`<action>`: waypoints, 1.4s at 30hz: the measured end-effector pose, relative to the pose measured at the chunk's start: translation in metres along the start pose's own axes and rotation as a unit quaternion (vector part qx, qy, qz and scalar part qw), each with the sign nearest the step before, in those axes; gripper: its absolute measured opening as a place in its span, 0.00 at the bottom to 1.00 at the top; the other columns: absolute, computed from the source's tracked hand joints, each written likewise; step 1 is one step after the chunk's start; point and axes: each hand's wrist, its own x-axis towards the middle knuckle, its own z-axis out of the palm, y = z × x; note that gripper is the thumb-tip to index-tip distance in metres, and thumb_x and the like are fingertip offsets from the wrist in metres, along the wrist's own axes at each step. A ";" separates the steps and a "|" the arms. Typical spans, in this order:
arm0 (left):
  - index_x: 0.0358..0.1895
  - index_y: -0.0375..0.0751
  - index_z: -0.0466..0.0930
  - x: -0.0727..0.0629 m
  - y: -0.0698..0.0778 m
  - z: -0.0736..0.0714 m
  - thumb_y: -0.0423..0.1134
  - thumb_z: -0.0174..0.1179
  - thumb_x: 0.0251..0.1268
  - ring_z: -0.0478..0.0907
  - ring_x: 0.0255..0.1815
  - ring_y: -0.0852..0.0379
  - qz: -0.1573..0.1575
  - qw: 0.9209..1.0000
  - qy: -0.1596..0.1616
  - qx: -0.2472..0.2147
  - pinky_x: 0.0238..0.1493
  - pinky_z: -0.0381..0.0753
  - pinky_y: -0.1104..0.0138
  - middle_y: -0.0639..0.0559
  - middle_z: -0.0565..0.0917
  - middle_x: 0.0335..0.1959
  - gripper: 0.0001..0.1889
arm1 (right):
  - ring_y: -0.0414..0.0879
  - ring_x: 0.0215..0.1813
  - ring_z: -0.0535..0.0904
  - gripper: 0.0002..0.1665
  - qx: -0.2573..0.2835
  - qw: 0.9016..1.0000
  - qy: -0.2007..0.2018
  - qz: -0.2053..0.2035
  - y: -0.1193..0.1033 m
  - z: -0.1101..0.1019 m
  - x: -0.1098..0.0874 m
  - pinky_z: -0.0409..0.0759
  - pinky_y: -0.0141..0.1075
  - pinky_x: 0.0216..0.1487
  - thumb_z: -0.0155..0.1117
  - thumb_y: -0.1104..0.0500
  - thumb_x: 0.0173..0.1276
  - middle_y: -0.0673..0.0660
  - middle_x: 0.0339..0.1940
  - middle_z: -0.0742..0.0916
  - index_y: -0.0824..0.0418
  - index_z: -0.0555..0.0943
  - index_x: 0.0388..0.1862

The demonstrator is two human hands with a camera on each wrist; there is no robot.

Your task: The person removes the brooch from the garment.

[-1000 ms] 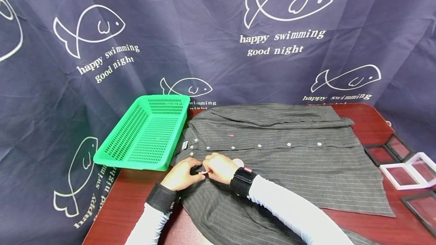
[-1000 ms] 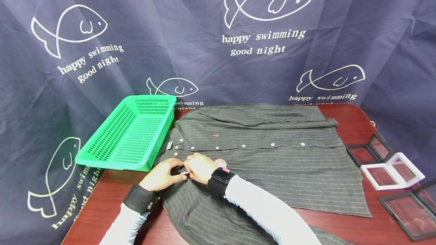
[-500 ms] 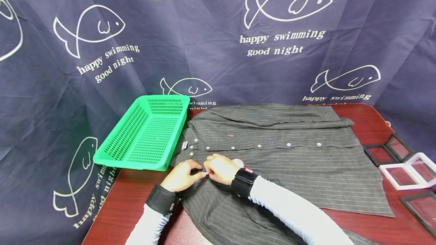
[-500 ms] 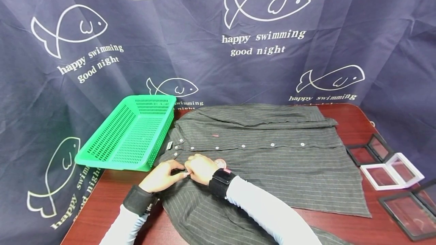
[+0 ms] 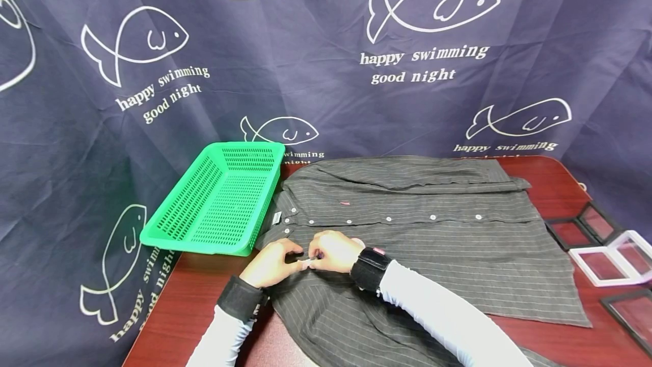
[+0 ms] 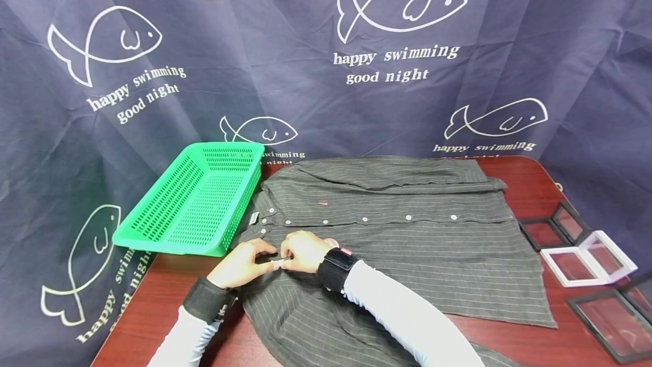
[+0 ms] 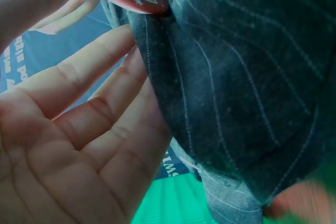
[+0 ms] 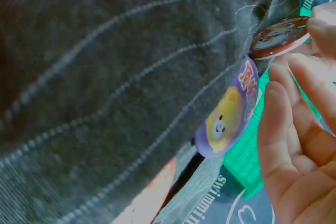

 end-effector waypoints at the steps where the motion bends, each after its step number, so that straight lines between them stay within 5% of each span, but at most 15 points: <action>1: 0.45 0.37 0.85 0.000 0.000 0.000 0.44 0.70 0.57 0.82 0.42 0.54 0.005 1.000 -0.002 0.002 0.47 0.81 0.62 0.49 0.86 0.41 0.17 | 0.37 0.28 0.76 0.06 0.000 1.000 -0.002 0.001 0.000 0.001 0.000 0.74 0.25 0.33 0.73 0.58 0.52 0.51 0.26 0.84 0.58 0.84 0.25; 9: 0.42 0.35 0.85 0.003 0.002 0.004 0.41 0.72 0.52 0.82 0.39 0.52 0.029 0.999 -0.006 0.017 0.44 0.80 0.62 0.48 0.85 0.39 0.16 | 0.37 0.28 0.74 0.06 -0.003 0.999 -0.033 0.021 0.001 0.007 0.000 0.71 0.26 0.32 0.74 0.58 0.51 0.50 0.26 0.83 0.57 0.84 0.26; 26: 0.41 0.41 0.84 0.005 0.008 0.010 0.40 0.75 0.47 0.79 0.40 0.56 -0.004 0.998 -0.024 0.052 0.44 0.79 0.62 0.53 0.82 0.38 0.16 | 0.39 0.29 0.73 0.10 -0.050 0.997 -0.053 0.021 -0.003 0.014 0.004 0.72 0.28 0.32 0.78 0.57 0.47 0.48 0.26 0.79 0.57 0.84 0.26; 42: 0.41 0.43 0.85 0.006 0.007 0.011 0.40 0.76 0.45 0.80 0.40 0.57 -0.010 0.999 -0.016 0.051 0.43 0.79 0.62 0.55 0.82 0.37 0.17 | 0.43 0.35 0.78 0.07 -0.128 0.988 -0.019 -0.090 -0.003 0.014 -0.005 0.76 0.32 0.39 0.73 0.55 0.57 0.47 0.31 0.82 0.54 0.86 0.34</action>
